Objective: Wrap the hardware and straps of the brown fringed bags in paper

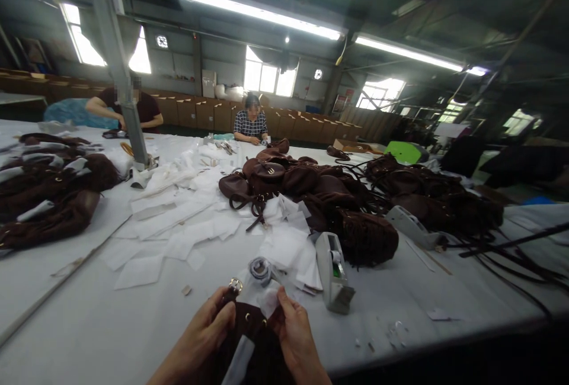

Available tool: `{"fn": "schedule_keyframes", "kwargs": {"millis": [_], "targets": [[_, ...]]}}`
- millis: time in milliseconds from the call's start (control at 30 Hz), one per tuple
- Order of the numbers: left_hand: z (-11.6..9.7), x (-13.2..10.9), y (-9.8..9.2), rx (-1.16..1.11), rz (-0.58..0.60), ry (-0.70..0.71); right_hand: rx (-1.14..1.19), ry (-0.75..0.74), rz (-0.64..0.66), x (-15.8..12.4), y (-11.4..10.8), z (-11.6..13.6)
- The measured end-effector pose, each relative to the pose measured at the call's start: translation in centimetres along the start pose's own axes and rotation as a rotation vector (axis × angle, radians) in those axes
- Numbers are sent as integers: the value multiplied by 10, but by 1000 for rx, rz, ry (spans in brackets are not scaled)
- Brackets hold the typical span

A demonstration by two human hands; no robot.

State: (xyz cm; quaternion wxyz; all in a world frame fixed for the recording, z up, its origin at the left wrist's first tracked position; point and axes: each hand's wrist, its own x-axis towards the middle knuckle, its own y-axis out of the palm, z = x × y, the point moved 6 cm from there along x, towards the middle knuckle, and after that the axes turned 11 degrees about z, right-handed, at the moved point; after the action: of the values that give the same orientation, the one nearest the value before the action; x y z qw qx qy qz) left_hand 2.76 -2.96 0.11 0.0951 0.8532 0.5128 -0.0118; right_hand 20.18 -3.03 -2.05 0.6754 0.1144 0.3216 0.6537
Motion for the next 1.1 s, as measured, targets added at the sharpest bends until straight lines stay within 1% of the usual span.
{"fn": "schedule_keyframes", "kwargs": {"millis": [67,167,233,333,533,667,733,933,1000,1100], "targets": [[-3,0,3,-5,-2,-1,10,-4,-1,-1,0,1],[-5,-1,15,1,55,-10,12,13,-5,-2,2,1],[-3,-3,21,6,82,-31,22,26,6,-3,4,1],[4,-4,25,26,111,-59,39,27,41,-5,9,1],[9,2,27,-10,187,39,60,34,116,-7,19,2],[13,5,28,-82,197,22,69,29,124,-7,21,2],[15,6,28,-84,202,8,70,28,137,-8,22,1],[14,8,26,84,165,-42,42,26,173,-10,26,-1],[13,8,27,108,165,-57,22,13,197,-11,30,-1],[10,6,27,93,133,-40,-7,2,229,-12,35,-1]]}}
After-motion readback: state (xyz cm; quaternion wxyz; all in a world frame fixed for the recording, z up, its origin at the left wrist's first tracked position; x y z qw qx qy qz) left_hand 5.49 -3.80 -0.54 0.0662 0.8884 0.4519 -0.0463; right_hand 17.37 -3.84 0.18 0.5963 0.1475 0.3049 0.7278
